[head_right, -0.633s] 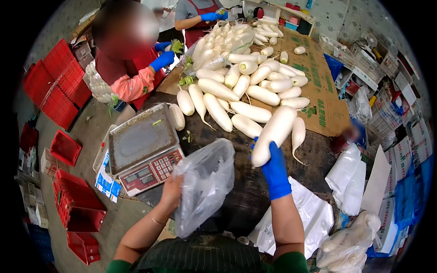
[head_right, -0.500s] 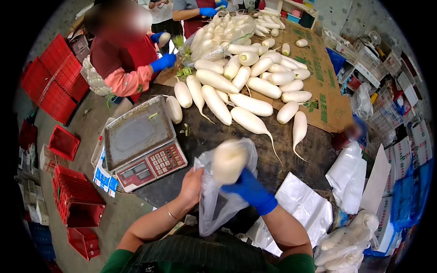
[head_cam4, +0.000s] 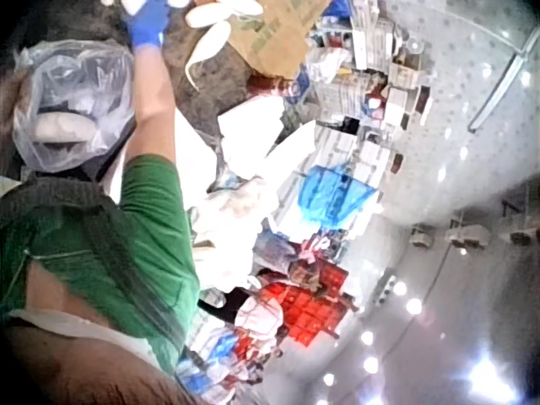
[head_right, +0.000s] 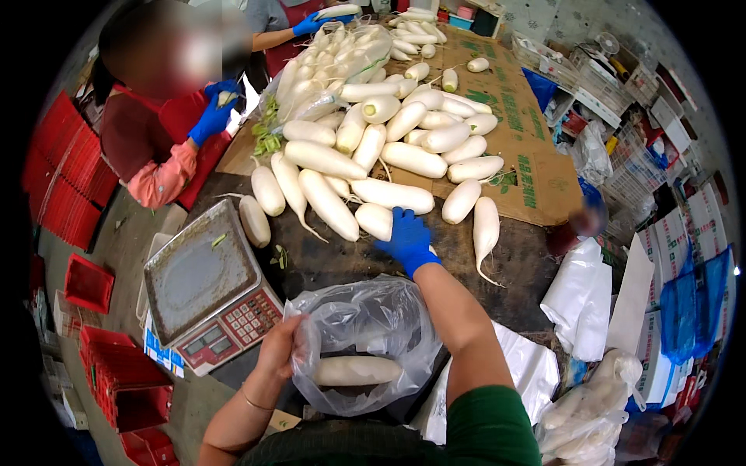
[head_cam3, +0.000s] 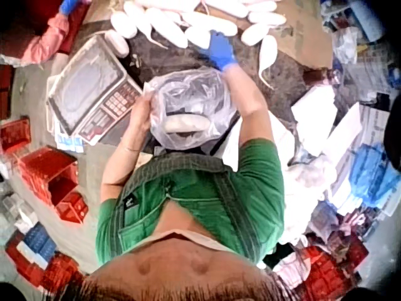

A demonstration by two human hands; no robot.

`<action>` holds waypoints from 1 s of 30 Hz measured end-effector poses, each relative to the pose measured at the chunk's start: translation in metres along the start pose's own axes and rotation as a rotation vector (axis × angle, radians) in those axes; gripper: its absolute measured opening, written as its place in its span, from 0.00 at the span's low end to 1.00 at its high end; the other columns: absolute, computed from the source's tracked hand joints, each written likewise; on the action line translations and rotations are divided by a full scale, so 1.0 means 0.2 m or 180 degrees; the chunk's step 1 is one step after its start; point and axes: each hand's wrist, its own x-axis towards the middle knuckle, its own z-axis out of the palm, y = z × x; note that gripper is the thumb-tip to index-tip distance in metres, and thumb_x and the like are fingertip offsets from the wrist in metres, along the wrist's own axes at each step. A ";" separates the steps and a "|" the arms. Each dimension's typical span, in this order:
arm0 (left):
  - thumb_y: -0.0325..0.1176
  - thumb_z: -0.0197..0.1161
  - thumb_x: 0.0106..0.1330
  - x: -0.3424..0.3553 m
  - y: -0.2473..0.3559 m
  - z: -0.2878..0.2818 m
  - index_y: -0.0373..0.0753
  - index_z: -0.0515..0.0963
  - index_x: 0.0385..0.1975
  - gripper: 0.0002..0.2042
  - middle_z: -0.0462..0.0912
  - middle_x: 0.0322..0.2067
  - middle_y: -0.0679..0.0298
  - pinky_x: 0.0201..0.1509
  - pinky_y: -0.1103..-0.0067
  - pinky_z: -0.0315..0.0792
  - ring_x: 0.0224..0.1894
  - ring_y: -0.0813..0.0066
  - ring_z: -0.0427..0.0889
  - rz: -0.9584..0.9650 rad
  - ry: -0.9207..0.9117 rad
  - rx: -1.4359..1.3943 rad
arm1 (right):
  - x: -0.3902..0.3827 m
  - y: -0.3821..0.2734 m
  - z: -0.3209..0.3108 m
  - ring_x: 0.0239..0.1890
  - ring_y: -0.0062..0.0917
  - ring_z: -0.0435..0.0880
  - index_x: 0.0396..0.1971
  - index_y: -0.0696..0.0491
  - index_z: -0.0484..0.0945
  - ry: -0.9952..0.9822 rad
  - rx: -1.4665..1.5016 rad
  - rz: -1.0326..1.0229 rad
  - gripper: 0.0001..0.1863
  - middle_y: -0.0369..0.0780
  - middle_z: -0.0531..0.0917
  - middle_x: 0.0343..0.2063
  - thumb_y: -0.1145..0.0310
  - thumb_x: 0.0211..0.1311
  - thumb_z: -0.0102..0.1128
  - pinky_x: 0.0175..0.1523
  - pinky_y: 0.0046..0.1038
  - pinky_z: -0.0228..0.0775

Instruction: The person selects white radishes from a large pile on a table, places them into plastic bags, weighs the bags on a digital scale, and then ties the bags closed. The person repeats this process multiple times, handling the radishes and bags by hand while wearing blue gloves.

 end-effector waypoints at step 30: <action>0.31 0.48 0.61 -0.20 0.26 0.08 0.27 0.69 0.44 0.15 0.68 0.13 0.66 0.24 0.83 0.61 0.16 0.77 0.67 0.0439 -0.0855 0.0598 | 0.27 0.29 -0.17 0.54 0.43 0.67 0.55 0.49 0.63 -0.0809 0.0244 -0.0503 0.44 0.49 0.69 0.51 0.42 0.38 0.64 0.57 0.39 0.60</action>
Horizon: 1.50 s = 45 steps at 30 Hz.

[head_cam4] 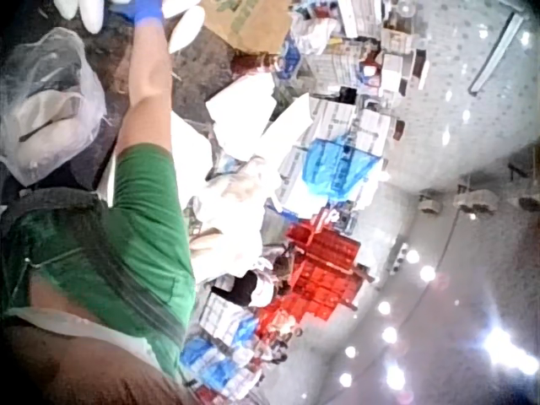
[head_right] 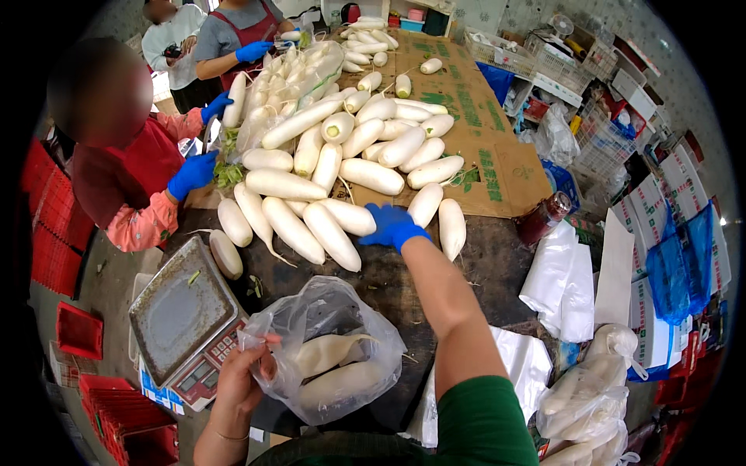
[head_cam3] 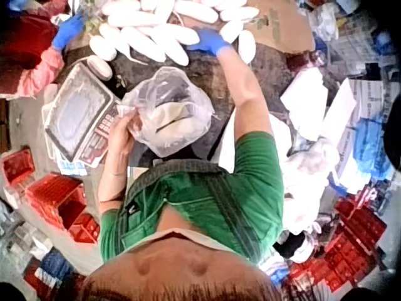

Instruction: The person selects white radishes from a large pile on a table, places them into plastic bags, weighs the bags on a digital scale, and then ties the bags closed. The person repeats this process multiple times, handling the radishes and bags by hand while wearing blue gloves.

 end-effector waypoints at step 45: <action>0.41 0.41 0.69 -0.51 -0.04 -0.10 0.29 0.66 0.52 0.22 0.63 0.09 0.74 0.12 0.87 0.47 0.07 0.87 0.54 0.1621 0.0325 0.0631 | -0.94 -1.02 0.15 0.52 0.26 0.69 0.52 0.54 0.68 -0.0732 0.2537 -0.2958 0.29 0.41 0.73 0.47 0.68 0.47 0.65 0.57 0.29 0.60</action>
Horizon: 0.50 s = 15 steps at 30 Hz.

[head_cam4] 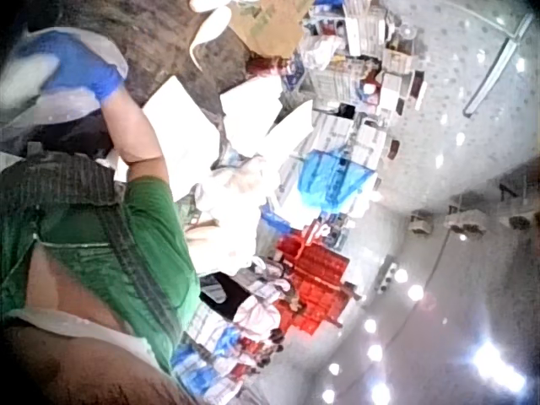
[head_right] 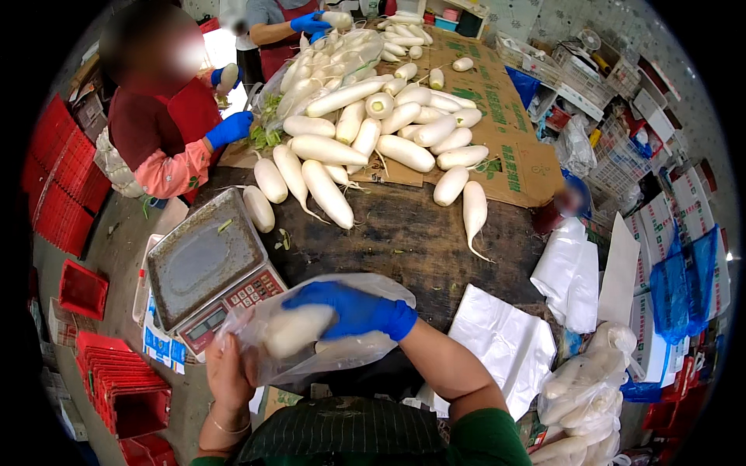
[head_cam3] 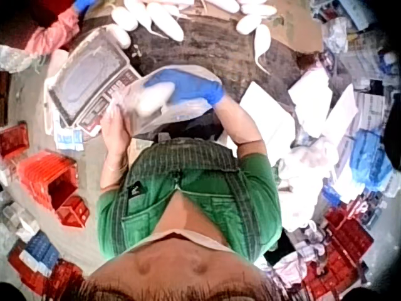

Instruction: The person selects white radishes from a large pile on a table, places them into plastic bags, weighs the bags on a digital scale, and then ties the bags closed. The person repeats this process multiple times, handling the radishes and bags by hand while wearing blue gloves.

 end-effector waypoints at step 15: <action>0.42 0.43 0.69 0.29 0.32 0.15 0.38 0.66 0.53 0.19 0.56 0.05 0.76 0.11 0.89 0.50 0.07 0.88 0.52 -0.0571 -0.0254 -0.1566 | -0.68 -0.56 -0.38 0.57 0.38 0.63 0.56 0.48 0.62 0.1165 -0.4304 0.2189 0.43 0.42 0.66 0.54 0.56 0.35 0.69 0.60 0.40 0.53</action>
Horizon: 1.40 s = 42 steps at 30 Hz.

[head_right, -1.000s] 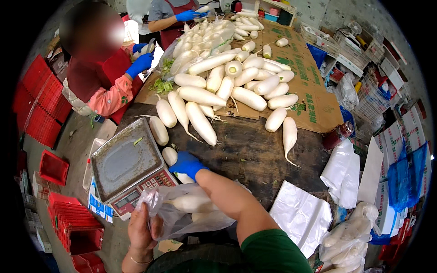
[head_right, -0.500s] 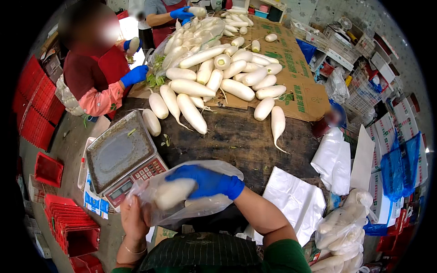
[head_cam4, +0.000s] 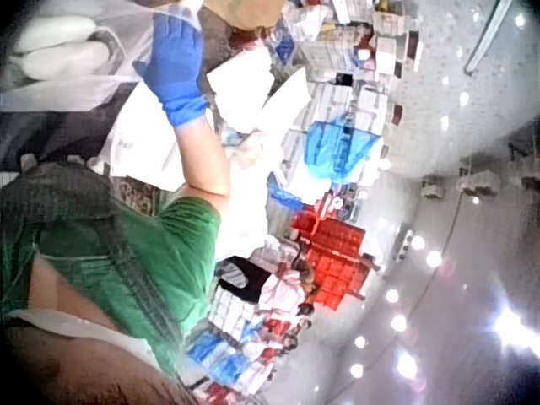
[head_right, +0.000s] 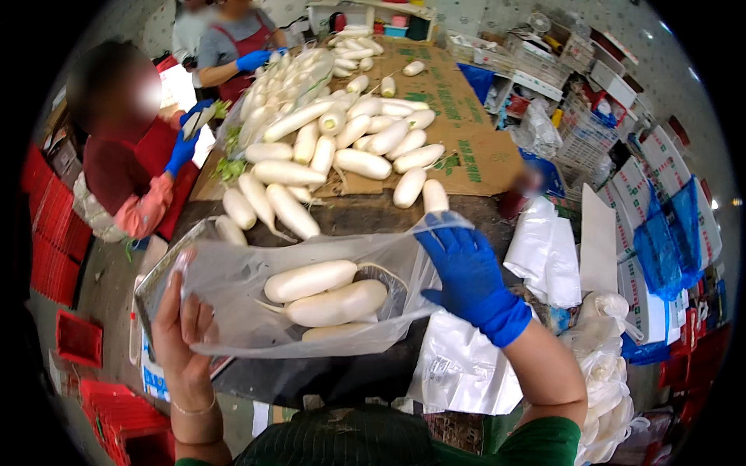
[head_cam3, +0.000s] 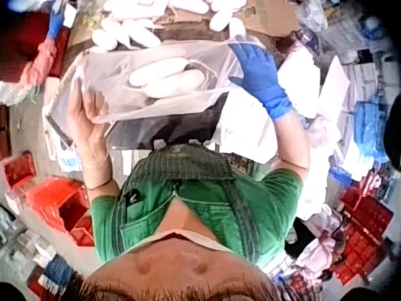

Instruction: The person selects white radishes from a large pile on a table, places them into plastic bags, weighs the bags on a digital scale, and then ties the bags closed. The person repeats this process multiple times, handling the radishes and bags by hand while wearing blue gloves.

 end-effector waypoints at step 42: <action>0.30 0.44 0.65 0.17 -0.27 0.16 0.32 0.52 0.61 0.24 0.69 0.15 0.67 0.16 0.88 0.57 0.11 0.86 0.61 -0.0329 -0.0087 0.0400 | 0.63 0.30 0.32 0.47 0.30 0.74 0.51 0.53 0.67 0.1233 0.4357 0.0752 0.37 0.43 0.73 0.46 0.65 0.35 0.71 0.51 0.34 0.68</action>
